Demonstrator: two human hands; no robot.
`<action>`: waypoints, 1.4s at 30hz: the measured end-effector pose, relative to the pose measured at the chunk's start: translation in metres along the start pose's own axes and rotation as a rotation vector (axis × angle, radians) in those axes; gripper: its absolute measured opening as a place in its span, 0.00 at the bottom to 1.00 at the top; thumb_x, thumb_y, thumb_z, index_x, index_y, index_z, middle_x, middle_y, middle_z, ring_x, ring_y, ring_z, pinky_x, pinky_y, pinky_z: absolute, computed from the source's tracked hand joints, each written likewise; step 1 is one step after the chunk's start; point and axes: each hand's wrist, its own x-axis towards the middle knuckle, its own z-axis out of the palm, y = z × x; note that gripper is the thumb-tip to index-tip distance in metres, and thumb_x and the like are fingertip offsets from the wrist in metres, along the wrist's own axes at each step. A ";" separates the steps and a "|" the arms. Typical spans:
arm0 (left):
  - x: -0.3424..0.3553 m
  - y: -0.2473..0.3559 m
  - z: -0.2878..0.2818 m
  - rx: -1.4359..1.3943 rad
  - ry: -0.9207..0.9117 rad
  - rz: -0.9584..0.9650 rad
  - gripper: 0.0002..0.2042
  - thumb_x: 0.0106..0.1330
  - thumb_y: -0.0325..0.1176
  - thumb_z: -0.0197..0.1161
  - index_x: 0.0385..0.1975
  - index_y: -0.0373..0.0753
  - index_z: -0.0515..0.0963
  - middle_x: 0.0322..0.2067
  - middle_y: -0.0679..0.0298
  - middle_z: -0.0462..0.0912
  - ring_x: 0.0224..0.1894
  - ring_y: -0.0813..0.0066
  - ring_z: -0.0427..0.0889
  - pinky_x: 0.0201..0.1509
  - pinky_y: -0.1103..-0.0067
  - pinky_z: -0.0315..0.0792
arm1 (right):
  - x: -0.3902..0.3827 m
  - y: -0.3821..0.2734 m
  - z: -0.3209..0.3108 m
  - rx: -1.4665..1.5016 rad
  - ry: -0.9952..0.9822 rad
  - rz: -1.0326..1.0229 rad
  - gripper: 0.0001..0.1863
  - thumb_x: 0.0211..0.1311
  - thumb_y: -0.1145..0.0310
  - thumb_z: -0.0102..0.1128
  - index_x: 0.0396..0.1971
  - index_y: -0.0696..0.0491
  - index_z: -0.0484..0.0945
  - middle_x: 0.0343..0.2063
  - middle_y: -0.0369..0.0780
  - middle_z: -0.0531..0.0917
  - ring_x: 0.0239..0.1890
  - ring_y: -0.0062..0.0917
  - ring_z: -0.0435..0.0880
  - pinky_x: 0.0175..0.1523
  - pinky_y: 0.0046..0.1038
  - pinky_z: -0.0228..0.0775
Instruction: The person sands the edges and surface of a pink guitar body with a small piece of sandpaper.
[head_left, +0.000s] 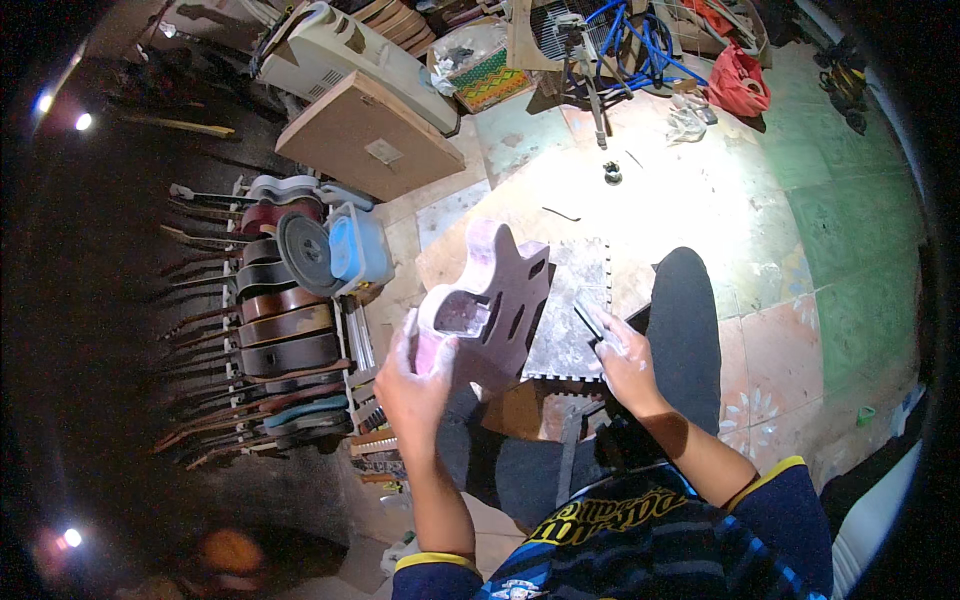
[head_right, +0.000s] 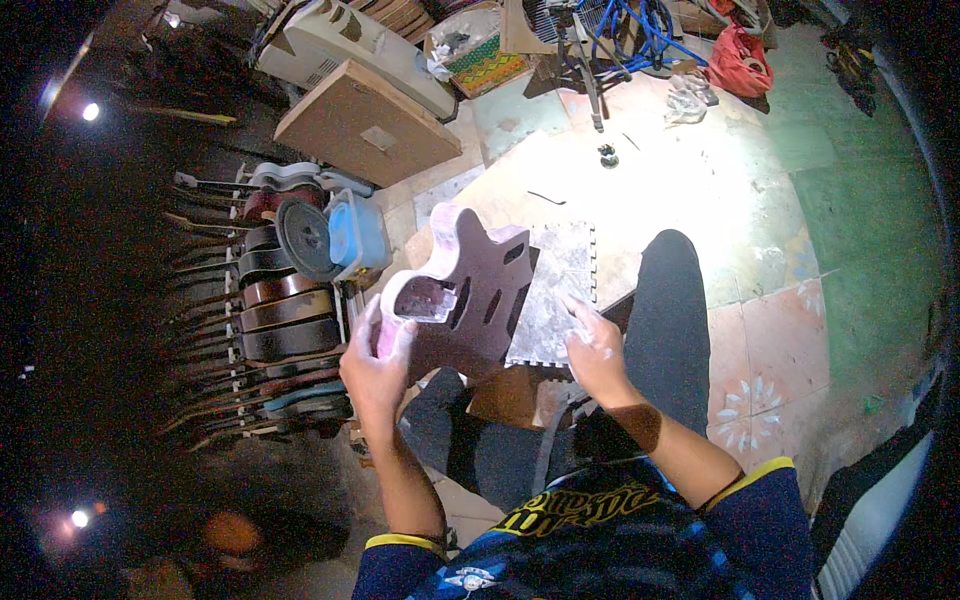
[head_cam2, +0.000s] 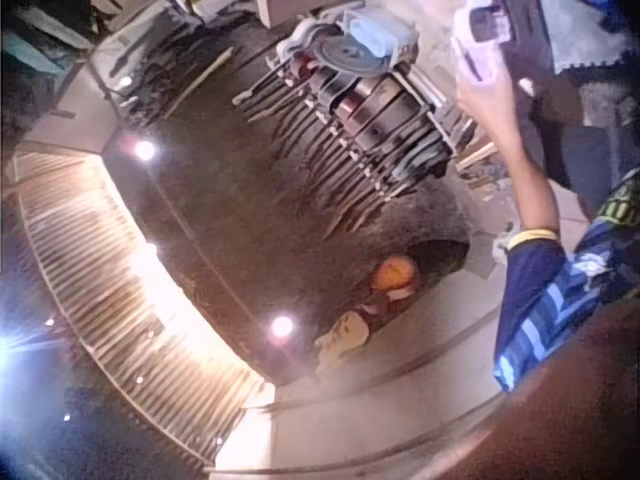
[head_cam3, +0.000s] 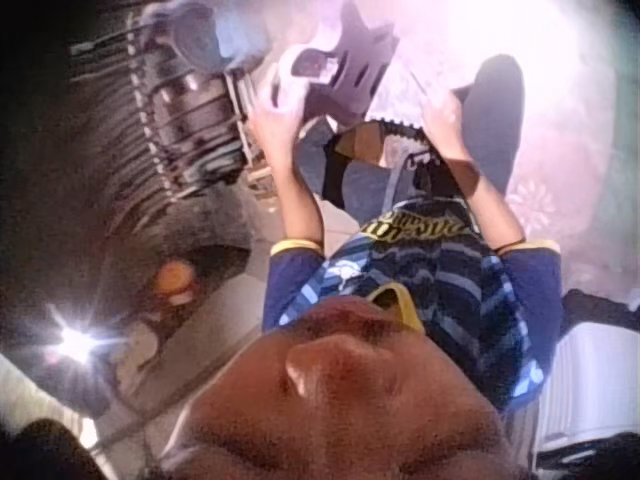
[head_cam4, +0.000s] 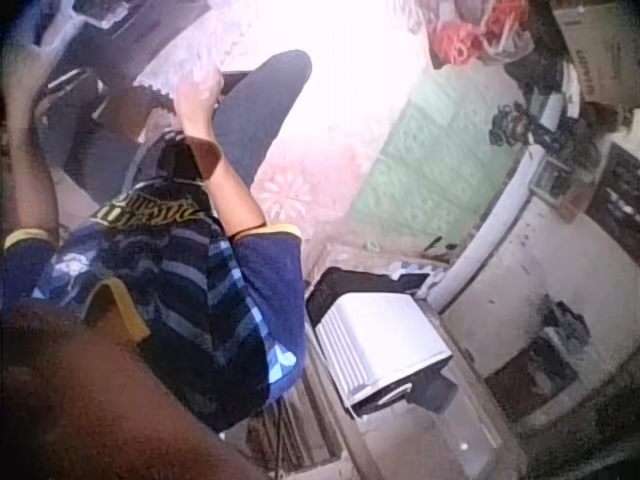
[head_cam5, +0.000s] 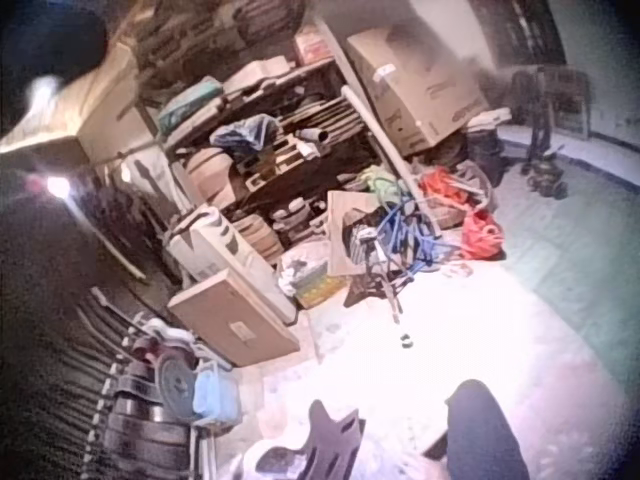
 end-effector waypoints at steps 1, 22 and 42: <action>-0.003 0.003 0.000 -0.025 -0.051 -0.034 0.31 0.59 0.44 0.77 0.62 0.37 0.80 0.50 0.46 0.87 0.54 0.53 0.88 0.58 0.67 0.78 | -0.002 0.012 -0.004 -0.034 -0.023 -0.037 0.33 0.58 0.86 0.48 0.67 0.62 0.73 0.63 0.47 0.80 0.67 0.30 0.76 0.73 0.29 0.62; 0.053 -0.030 0.022 -0.477 -0.742 -0.091 0.36 0.61 0.49 0.77 0.67 0.38 0.76 0.48 0.55 0.89 0.45 0.69 0.85 0.54 0.72 0.77 | -0.044 -0.056 0.064 0.097 -0.402 0.115 0.30 0.71 0.81 0.51 0.73 0.52 0.69 0.64 0.41 0.78 0.49 0.17 0.81 0.42 0.21 0.82; 0.110 -0.042 0.114 -0.886 -0.884 0.086 0.11 0.79 0.41 0.56 0.48 0.40 0.77 0.52 0.64 0.75 0.54 0.74 0.75 0.63 0.74 0.69 | -0.047 -0.075 0.063 -0.169 -0.463 -0.109 0.38 0.74 0.44 0.53 0.72 0.58 0.68 0.66 0.57 0.75 0.70 0.44 0.75 0.71 0.35 0.64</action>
